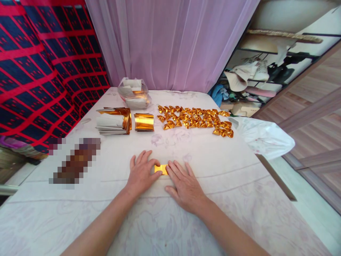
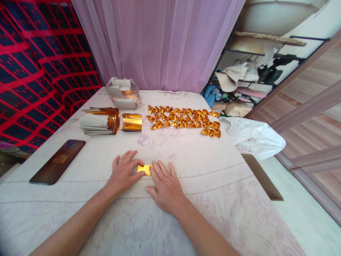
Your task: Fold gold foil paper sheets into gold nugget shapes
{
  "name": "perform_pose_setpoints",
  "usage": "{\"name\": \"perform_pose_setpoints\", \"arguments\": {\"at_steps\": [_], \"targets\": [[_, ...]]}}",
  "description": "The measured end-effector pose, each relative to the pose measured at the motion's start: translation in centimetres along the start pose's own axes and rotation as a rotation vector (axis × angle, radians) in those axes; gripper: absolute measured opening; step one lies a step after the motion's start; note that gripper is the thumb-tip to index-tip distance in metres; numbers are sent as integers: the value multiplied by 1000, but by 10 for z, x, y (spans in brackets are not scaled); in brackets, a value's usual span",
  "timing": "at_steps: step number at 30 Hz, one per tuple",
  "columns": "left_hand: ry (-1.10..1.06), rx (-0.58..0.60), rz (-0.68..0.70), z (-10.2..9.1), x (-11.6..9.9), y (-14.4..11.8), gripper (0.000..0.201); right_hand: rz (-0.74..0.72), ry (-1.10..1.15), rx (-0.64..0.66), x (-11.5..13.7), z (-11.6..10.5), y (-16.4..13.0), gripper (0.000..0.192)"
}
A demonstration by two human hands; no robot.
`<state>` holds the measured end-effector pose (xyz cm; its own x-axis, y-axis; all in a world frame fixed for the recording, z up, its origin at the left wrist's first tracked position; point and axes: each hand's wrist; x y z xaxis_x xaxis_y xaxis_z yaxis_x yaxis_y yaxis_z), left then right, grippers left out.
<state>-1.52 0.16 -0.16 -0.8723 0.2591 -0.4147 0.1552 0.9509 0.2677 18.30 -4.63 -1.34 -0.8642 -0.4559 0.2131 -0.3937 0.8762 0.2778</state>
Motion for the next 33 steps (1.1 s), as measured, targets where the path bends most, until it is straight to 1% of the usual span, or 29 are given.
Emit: {"name": "perform_pose_setpoints", "arguments": {"at_steps": [4, 10, 12, 14, 16, 17, 18, 20, 21, 24, 27, 31, 33], "targets": [[-9, 12, -7, 0, 3, 1, 17, 48, -65, 19, -4, -2, -4, 64], [-21, 58, 8, -2, 12, 3, 21, 61, -49, 31, -4, -3, -4, 65], [-21, 55, 23, -3, 15, 2, 22, 67, -39, 20, -4, -2, -4, 66], [-10, 22, 44, -6, 14, -2, 25, 70, -32, 11, -5, -2, -4, 67], [15, -47, 90, -8, 11, -10, 30, 70, -28, 8, -5, -1, -5, 68], [34, -92, 141, -9, 8, -15, 34, 70, -27, 6, -5, 0, -5, 68], [39, -117, 223, -9, 4, -19, 37, 70, -25, 4, -5, 0, -5, 68], [18, -85, 402, -9, -3, -27, 46, 70, -22, -1, -5, 1, -5, 68], [20, -66, 445, -8, -6, -30, 48, 69, -21, -5, -5, 2, -5, 68], [39, -57, 442, -6, -12, -32, 49, 66, -25, -20, -5, 3, -6, 67], [31, -53, 403, -8, -10, -31, 46, 67, -33, -26, -5, 3, -6, 66], [55, -87, 350, -14, 3, -37, 37, 59, -42, -33, -5, 4, -7, 66], [91, -101, 342, -18, 11, -41, 37, 62, -42, -32, -5, 4, -7, 66]]}}
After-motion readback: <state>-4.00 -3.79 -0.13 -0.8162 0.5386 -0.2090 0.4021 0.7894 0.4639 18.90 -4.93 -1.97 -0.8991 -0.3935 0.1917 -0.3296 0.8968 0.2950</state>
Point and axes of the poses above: each hand's wrist, its own y-axis towards the middle knuckle, its own z-axis out of the palm, x = y × z, and after that the axes turned 15 degrees about -x, right-handed
